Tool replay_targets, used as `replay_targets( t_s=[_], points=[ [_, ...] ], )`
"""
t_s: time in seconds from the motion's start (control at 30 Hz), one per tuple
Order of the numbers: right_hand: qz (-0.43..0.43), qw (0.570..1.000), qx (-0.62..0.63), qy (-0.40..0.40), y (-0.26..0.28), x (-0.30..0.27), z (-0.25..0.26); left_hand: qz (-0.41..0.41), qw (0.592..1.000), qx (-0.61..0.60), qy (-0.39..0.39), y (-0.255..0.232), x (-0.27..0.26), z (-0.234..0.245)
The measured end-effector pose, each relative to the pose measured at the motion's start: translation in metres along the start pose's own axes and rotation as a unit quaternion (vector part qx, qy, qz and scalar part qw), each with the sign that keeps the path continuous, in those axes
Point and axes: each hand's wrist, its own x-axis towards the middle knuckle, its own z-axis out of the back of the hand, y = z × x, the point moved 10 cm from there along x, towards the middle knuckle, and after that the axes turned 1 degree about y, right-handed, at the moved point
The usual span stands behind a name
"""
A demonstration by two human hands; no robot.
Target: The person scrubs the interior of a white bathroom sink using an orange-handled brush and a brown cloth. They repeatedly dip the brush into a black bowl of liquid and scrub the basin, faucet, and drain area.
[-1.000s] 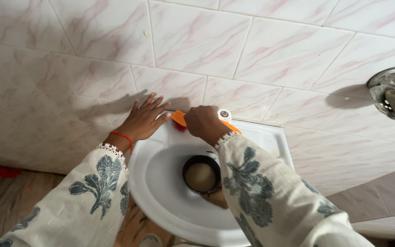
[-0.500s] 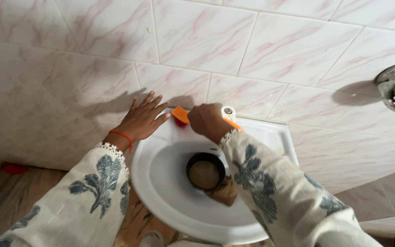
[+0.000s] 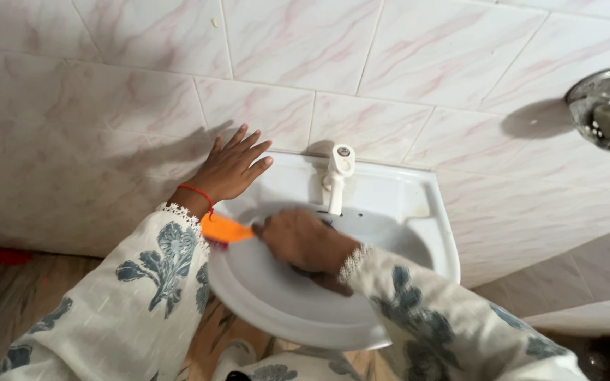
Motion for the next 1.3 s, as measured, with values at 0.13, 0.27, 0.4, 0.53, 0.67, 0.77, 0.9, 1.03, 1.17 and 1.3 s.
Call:
replay_targets(
  t_s=[0.13,0.27,0.4,0.53,0.67,0.77,0.9,1.03,1.17,1.3],
  points=[
    [-0.059,0.998,-0.02,0.021,-0.003,0.004,-0.003,0.007,1.0,0.002,0.026,-0.014,0.006,-0.012],
    [-0.122,0.991,-0.041,0.047,-0.026,0.011,-0.009,-0.011,0.999,-0.003,0.053,-0.033,0.001,-0.026],
    [-0.027,0.999,-0.023,0.028,0.0,0.003,-0.008,-0.027,0.997,-0.017,0.065,-0.046,-0.006,-0.034],
    [-0.039,0.998,-0.013,0.052,-0.006,-0.004,-0.005,-0.019,0.996,-0.026,0.088,-0.051,-0.008,-0.04],
    [-0.067,0.997,-0.036,0.032,-0.011,-0.004,0.005,-0.019,0.995,-0.017,0.095,-0.05,-0.009,-0.039],
    [-0.015,0.998,-0.01,0.06,0.006,-0.002,0.0,-0.011,0.995,-0.027,0.093,-0.045,-0.011,-0.034],
    [-0.038,0.997,-0.03,0.055,-0.002,-0.006,-0.001,-0.009,0.995,-0.027,0.097,-0.046,-0.005,-0.034],
    [-0.044,0.998,-0.032,0.02,-0.005,-0.006,0.002,-0.008,0.996,-0.034,0.085,-0.039,-0.004,-0.029],
    [0.032,0.998,0.024,0.045,0.008,-0.007,-0.001,0.005,0.995,-0.048,0.086,-0.031,-0.005,-0.026],
    [-0.028,0.999,-0.016,0.024,-0.005,-0.006,0.003,0.004,0.995,-0.049,0.092,-0.033,-0.008,-0.032]
  ],
)
